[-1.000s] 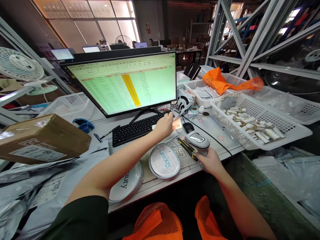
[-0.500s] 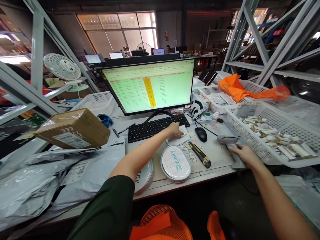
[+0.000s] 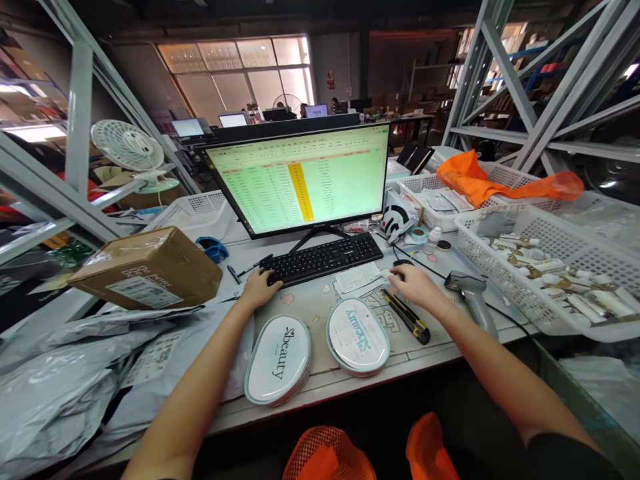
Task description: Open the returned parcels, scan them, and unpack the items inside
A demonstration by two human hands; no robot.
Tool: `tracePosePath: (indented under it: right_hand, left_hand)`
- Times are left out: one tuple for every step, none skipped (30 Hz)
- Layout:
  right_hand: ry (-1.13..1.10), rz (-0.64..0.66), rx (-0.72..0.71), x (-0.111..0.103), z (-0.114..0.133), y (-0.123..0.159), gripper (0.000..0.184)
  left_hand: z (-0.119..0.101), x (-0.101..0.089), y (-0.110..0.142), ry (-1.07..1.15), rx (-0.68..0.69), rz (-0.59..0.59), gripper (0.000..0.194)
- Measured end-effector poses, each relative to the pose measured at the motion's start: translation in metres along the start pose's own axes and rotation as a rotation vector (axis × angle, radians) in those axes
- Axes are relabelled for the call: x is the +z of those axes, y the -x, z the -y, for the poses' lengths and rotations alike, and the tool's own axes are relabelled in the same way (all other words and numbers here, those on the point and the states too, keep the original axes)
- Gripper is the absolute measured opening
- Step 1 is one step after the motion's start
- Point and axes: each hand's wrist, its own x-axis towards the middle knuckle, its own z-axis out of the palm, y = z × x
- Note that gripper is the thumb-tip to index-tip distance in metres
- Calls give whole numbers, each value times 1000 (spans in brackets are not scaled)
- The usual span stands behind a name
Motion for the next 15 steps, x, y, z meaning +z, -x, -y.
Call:
tracePosePath:
  right_hand:
    - [8, 34, -20, 8, 13, -17, 34]
    - [16, 57, -38, 16, 23, -32, 34]
    - [23, 68, -53, 25, 32, -46, 34]
    - [36, 78, -67, 33, 39, -58, 33]
    - [52, 84, -81, 41, 45, -69, 33]
    - [67, 86, -94, 48, 50, -77, 34]
    - [81, 87, -106, 55, 54, -83, 34]
    - [93, 88, -118, 61, 57, -88, 35]
    - [103, 87, -129, 66, 60, -91, 35]
    - [112, 84, -139, 70, 62, -93, 36]
    - [123, 76, -144, 74, 64, -95, 37]
    - [135, 65, -145, 77, 65, -95, 37]
    - [149, 52, -141, 80, 66, -95, 37]
    - [164, 39, -132, 82, 67, -95, 37]
    - [179, 27, -121, 84, 68, -94, 37]
  left_hand:
    - [7, 5, 1, 17, 3, -21, 52]
    - [11, 11, 3, 33, 12, -40, 51]
    - [14, 17, 5, 49, 24, -59, 50]
    - [15, 24, 8, 63, 34, -77, 49]
    - [16, 31, 10, 74, 39, -95, 49]
    - [17, 37, 13, 84, 41, -111, 49]
    - [17, 43, 16, 93, 42, -124, 50]
    - [18, 49, 18, 100, 45, -134, 52]
    - [20, 53, 20, 107, 49, -142, 53]
    - [21, 56, 21, 113, 54, -148, 55]
    - [23, 59, 22, 118, 59, -151, 56]
    - [24, 60, 22, 122, 62, -152, 57]
    - [26, 61, 21, 125, 64, -151, 57]
    - [27, 61, 20, 127, 64, -148, 58]
    - [29, 61, 19, 128, 67, -143, 58]
